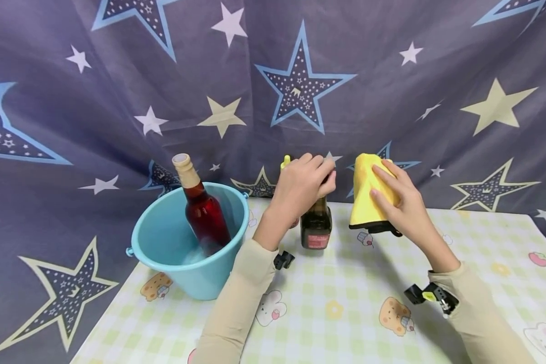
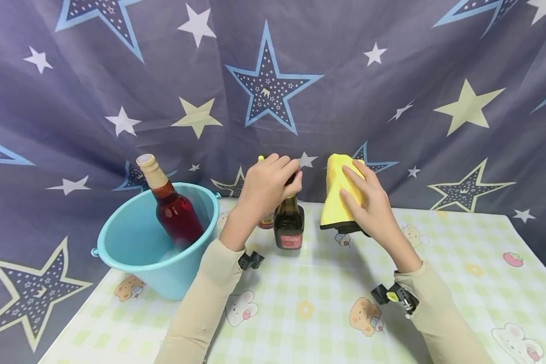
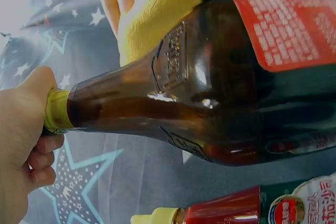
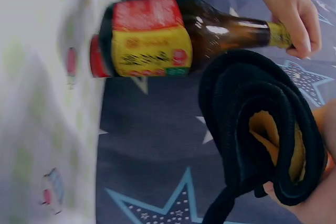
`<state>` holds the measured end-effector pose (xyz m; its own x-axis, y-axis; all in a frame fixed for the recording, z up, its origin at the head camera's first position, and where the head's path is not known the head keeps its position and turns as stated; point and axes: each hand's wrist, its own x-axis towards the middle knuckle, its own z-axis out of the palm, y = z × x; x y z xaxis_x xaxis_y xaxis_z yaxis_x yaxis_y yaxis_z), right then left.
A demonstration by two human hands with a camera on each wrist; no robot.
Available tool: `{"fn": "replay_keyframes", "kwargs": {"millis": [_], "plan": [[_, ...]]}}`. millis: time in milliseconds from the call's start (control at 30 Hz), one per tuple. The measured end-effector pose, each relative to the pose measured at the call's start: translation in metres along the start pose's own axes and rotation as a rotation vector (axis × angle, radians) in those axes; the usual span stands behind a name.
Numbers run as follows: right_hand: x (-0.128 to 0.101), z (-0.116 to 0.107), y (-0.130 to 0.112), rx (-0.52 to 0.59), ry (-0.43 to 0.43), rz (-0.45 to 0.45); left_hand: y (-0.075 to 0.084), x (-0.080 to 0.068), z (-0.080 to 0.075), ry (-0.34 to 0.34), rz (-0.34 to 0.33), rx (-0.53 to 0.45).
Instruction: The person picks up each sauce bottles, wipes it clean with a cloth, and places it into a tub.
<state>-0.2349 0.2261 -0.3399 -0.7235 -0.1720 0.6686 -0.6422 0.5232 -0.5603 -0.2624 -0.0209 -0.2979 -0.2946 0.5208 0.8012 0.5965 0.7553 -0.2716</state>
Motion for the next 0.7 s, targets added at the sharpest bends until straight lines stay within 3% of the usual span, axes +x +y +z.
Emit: {"fn": "replay_keyframes", "kwargs": {"millis": [233,700], "plan": [[0.006,0.002,-0.004,0.036,-0.049,0.021,0.008,-0.005,-0.001,-0.028,0.031,-0.005],[0.002,0.005,-0.008,-0.015,-0.081,-0.001,0.013,-0.014,0.022,-0.053,0.053,0.02]]}}
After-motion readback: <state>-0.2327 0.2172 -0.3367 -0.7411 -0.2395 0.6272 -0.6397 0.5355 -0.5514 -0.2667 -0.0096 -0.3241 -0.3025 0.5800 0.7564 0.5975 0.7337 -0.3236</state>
